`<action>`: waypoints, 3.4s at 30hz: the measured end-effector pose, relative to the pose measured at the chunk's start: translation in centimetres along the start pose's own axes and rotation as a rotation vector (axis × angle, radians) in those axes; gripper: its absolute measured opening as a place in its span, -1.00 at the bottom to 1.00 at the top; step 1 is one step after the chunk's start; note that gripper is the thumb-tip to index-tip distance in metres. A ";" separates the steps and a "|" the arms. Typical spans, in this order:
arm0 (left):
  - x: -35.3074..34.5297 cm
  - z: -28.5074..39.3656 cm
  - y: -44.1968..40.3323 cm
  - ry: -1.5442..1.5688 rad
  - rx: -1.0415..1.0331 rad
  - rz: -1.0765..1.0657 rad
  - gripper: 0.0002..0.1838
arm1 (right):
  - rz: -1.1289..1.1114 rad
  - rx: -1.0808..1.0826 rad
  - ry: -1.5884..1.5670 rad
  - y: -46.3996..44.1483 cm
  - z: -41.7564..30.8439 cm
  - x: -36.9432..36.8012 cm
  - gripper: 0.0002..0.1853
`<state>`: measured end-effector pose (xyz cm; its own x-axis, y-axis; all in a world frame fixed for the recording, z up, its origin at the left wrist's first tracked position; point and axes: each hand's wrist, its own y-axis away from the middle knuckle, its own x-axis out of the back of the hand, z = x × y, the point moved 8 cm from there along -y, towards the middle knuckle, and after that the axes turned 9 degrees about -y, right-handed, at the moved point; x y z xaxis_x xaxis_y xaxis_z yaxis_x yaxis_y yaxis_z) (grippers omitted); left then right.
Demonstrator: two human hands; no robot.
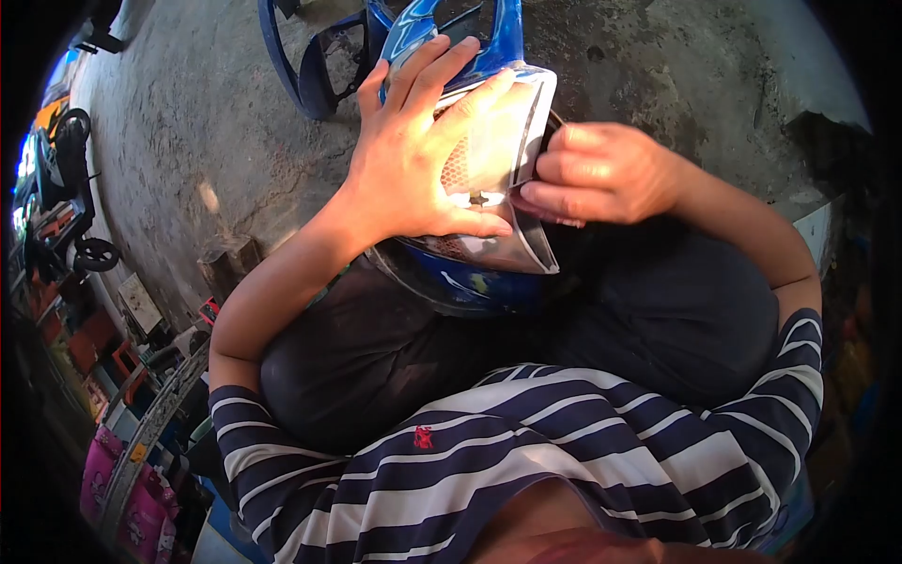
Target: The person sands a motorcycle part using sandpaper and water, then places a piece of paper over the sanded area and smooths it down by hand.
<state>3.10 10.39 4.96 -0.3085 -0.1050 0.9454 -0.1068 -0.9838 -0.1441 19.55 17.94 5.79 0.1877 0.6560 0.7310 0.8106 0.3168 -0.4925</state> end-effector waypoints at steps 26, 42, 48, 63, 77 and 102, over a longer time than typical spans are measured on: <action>-0.1 0.1 0.1 0.002 -0.003 -0.023 0.38 | 0.027 -0.070 -0.066 -1.0 2.0 2.5 -0.52; -0.1 0.1 0.1 -0.006 0.001 -0.011 0.40 | 0.025 -0.060 -0.058 -0.9 1.9 2.3 -0.46; 0.0 0.0 0.1 -0.008 -0.004 -0.005 0.40 | 0.036 -0.272 -0.433 -0.6 2.2 1.0 -0.51; 0.1 0.2 0.2 -0.006 -0.002 -0.010 0.36 | 0.277 -0.333 -0.386 -1.2 3.2 4.0 -0.63; 0.0 0.1 0.4 -0.018 -0.001 -0.004 0.39 | 0.175 -0.299 -0.104 -1.4 3.5 3.1 -0.61; -0.1 0.0 0.3 0.000 -0.010 0.009 0.37 | 0.129 -0.304 -0.140 -1.4 4.3 4.1 -0.69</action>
<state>3.11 10.06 4.82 -0.3092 -0.1141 0.9441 -0.1136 -0.9812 -0.1557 16.81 23.10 7.41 0.2388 0.7714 0.5899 0.9172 0.0204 -0.3979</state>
